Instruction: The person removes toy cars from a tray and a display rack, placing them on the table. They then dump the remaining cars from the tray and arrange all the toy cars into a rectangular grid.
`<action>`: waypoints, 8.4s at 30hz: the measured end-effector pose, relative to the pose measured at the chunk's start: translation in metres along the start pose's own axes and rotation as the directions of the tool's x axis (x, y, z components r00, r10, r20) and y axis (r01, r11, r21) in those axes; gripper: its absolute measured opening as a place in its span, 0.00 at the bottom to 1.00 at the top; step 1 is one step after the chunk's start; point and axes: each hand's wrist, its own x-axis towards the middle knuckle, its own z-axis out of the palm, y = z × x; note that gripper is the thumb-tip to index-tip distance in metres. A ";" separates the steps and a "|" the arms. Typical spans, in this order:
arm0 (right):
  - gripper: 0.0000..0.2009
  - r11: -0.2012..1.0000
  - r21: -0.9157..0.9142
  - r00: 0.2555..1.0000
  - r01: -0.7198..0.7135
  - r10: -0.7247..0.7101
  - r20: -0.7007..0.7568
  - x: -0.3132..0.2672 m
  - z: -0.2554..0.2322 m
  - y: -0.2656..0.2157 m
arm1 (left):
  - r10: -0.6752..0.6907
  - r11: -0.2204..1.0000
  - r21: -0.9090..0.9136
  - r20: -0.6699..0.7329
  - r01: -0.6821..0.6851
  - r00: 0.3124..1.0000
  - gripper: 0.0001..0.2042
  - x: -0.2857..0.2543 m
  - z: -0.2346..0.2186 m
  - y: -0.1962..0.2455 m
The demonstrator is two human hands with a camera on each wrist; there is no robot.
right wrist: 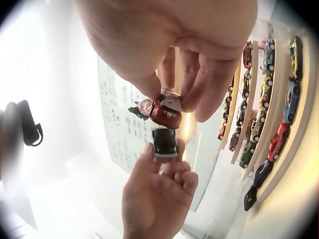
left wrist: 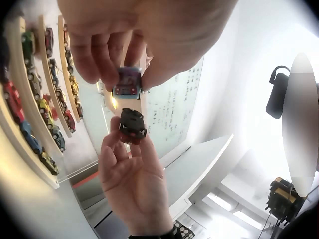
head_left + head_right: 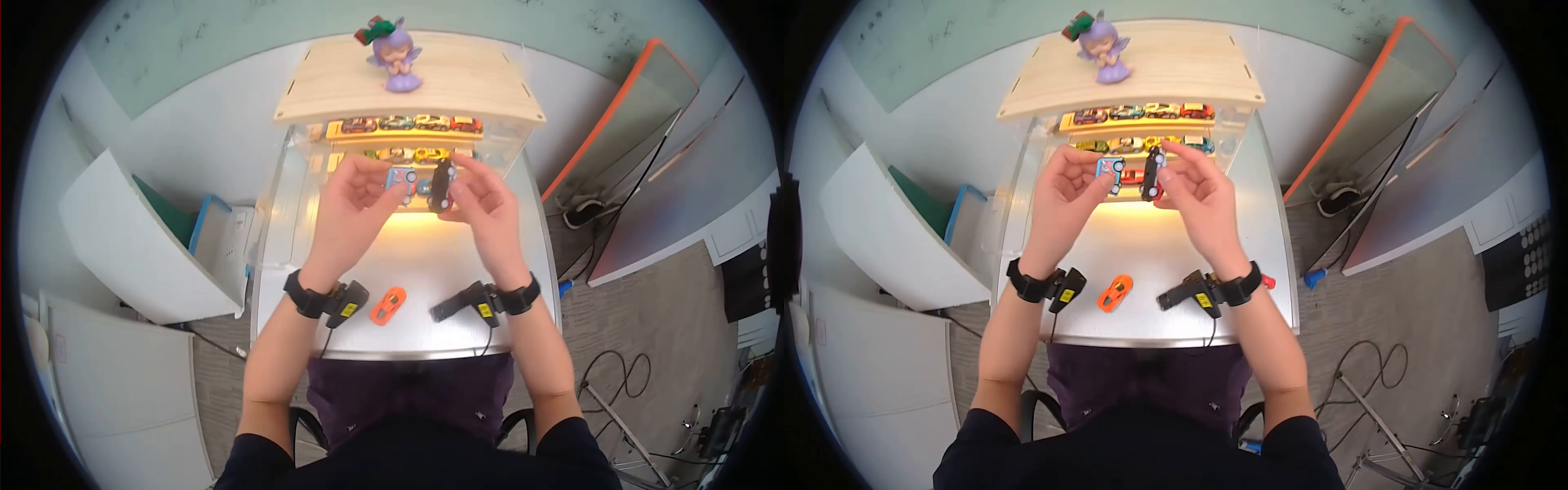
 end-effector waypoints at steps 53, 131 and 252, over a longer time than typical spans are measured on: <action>0.15 0.955 -0.292 0.998 -0.058 0.057 -0.011 0.002 -0.023 0.017 | -0.215 0.912 0.390 0.180 0.132 0.960 0.12 0.005 -0.003 -0.047; 0.13 0.345 -0.912 0.961 0.222 0.083 0.265 -0.016 -0.019 0.054 | -0.050 0.435 0.832 0.405 -0.345 0.913 0.12 -0.063 -0.034 -0.059; 0.19 0.995 0.013 0.995 0.103 -0.102 -0.018 -0.162 0.045 -0.064 | 0.118 0.965 0.237 -0.026 -0.109 0.993 0.14 -0.154 0.044 0.089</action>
